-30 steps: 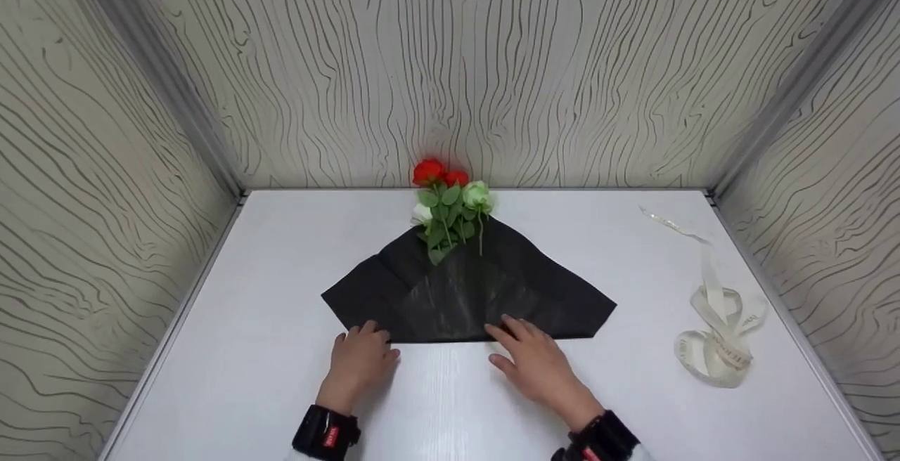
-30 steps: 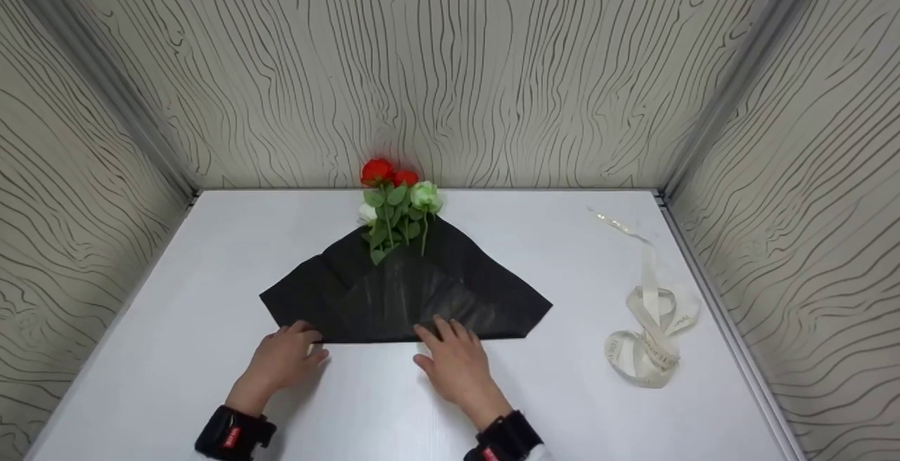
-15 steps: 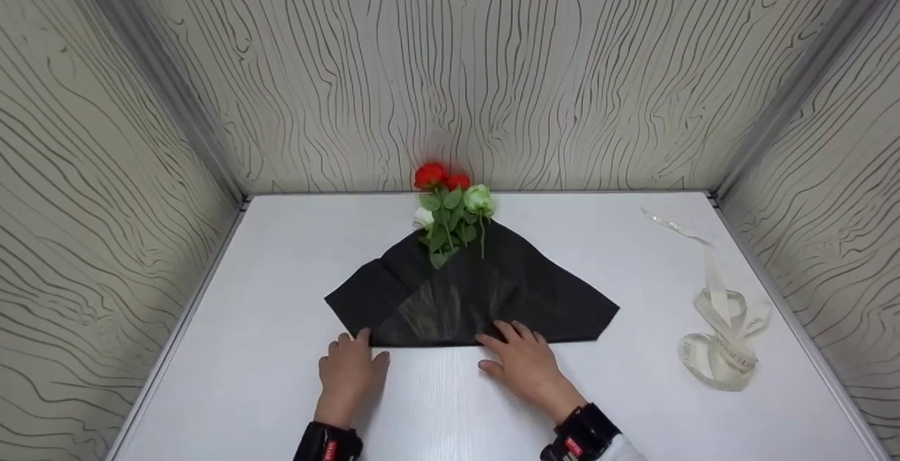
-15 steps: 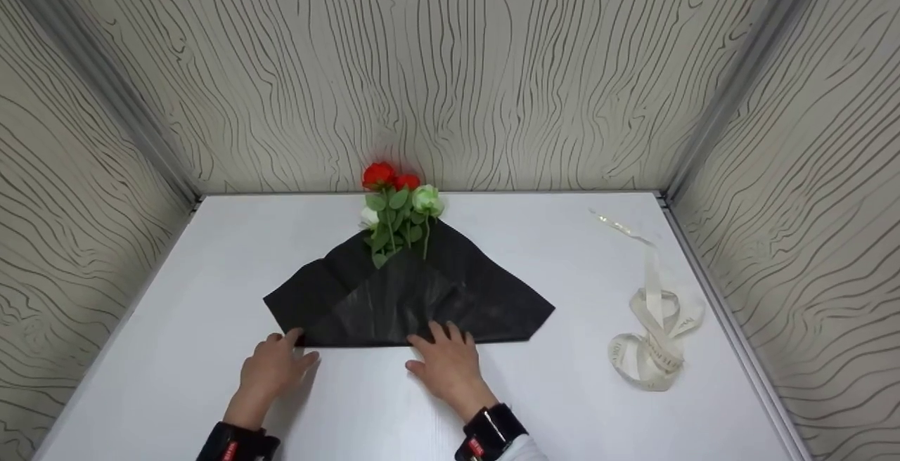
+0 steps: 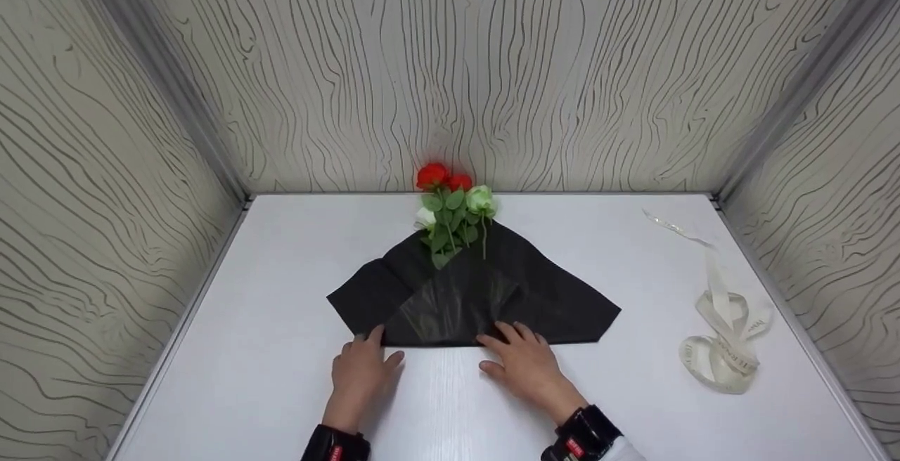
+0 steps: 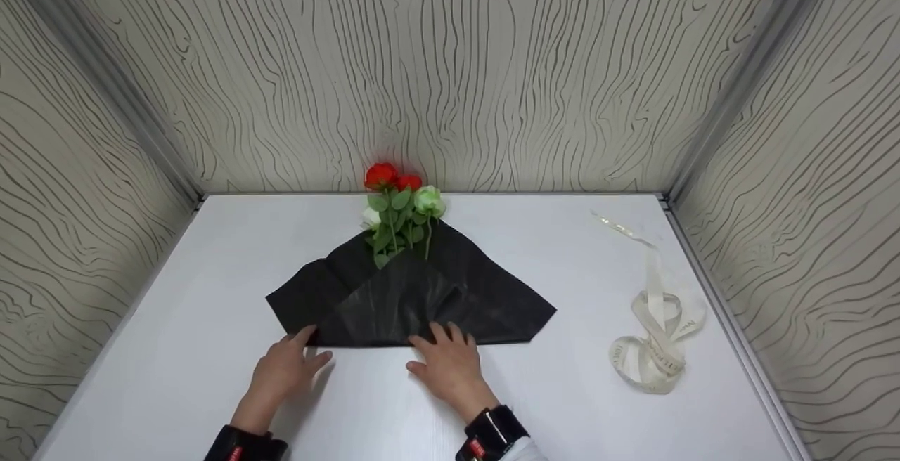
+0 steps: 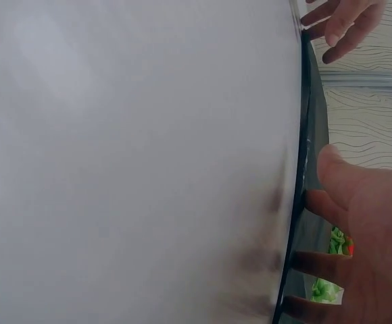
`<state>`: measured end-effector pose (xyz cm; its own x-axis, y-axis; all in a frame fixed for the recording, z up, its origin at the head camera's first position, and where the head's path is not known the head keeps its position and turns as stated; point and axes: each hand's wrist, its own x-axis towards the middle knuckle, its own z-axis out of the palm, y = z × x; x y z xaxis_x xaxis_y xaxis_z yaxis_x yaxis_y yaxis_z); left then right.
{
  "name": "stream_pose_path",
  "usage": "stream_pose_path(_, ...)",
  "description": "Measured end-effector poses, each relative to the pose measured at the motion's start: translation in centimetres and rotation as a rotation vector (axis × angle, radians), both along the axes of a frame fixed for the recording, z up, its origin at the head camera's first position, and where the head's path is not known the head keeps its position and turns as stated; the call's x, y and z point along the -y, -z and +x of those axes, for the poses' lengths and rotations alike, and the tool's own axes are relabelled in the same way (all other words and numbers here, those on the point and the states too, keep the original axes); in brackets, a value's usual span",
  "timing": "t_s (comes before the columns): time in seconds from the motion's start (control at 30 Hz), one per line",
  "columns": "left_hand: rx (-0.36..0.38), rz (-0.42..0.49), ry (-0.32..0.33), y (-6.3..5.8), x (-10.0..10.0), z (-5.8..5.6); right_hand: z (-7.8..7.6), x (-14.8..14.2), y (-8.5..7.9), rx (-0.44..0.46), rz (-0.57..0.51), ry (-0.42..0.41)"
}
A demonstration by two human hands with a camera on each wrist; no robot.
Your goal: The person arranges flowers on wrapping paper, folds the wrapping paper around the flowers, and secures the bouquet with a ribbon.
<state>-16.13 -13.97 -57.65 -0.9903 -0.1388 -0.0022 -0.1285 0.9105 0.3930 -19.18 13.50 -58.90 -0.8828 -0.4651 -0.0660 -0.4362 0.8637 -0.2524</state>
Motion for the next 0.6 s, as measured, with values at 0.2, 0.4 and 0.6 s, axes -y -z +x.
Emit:
stream_pose_path(0.2, -0.012, 0.227, -0.025, 0.0, -1.0, 0.5, 0.1, 0.1, 0.0, -0.014, -0.005, -0.003)
stream_pose_path(0.4, -0.032, 0.476, -0.001, -0.1, -1.7, 0.2, 0.0, 0.1, -0.1, -0.023, -0.005, 0.009)
stream_pose_path(0.6, -0.184, 0.620, -0.051, -0.4, -2.5, -0.2, -0.1, 0.0, 0.0, -0.018, -0.014, -0.002)
